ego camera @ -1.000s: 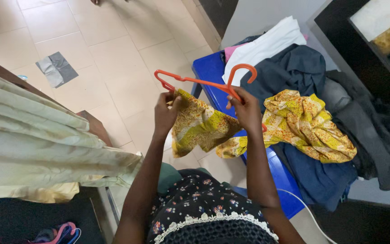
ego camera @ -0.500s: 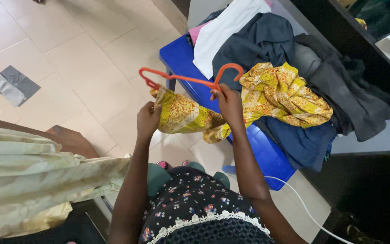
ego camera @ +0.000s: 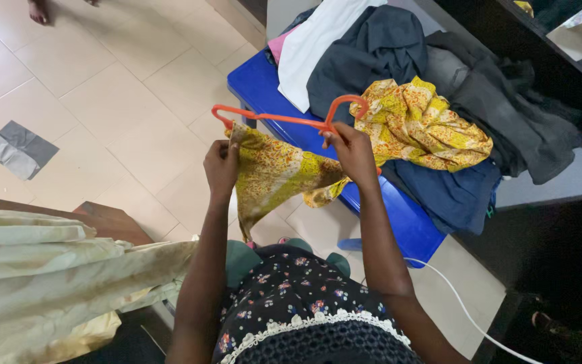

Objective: The person folds a patterned yellow clothing item by hand, turns it over, arranges its sections, and positions it alongside hangers and other garments.

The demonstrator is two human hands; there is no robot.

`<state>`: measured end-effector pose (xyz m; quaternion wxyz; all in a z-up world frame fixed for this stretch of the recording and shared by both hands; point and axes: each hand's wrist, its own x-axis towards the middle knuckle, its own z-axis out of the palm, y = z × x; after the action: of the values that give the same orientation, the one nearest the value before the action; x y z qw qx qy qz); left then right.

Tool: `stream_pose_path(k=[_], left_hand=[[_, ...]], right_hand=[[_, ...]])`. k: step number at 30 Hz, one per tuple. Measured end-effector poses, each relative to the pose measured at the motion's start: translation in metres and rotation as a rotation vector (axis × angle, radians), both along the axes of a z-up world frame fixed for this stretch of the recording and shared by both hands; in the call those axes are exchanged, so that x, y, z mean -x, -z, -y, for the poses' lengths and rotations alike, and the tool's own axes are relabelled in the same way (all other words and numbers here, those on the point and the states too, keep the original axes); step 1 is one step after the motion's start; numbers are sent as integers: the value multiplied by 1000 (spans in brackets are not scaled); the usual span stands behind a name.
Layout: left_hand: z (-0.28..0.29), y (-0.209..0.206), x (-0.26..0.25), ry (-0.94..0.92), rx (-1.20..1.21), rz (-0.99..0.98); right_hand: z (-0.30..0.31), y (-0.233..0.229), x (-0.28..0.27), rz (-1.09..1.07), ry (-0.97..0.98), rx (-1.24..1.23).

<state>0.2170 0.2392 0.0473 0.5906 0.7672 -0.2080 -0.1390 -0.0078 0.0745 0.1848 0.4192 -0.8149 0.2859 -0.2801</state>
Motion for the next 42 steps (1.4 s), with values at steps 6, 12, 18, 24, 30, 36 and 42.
stream_pose_path(k=[6,12,18,24,30,36,42], left_hand=[[18,16,0,161,341,8],[4,-25,9,-13,-2,-53],[-7,-120,42,-49,170,780],[28,-133,73,218,25,753],[20,-115,66,142,-153,503],[4,-127,70,96,-160,507],[-12,-135,64,45,-142,487]], right_hand=[[-6,10,-12,-157,-94,121],[-8,1,-11,-100,67,317],[-17,-32,-17,-87,-34,47],[-23,-27,-14,231,12,552],[-5,80,-4,240,455,48],[32,168,-16,403,396,-209],[56,184,-15,360,241,-396]])
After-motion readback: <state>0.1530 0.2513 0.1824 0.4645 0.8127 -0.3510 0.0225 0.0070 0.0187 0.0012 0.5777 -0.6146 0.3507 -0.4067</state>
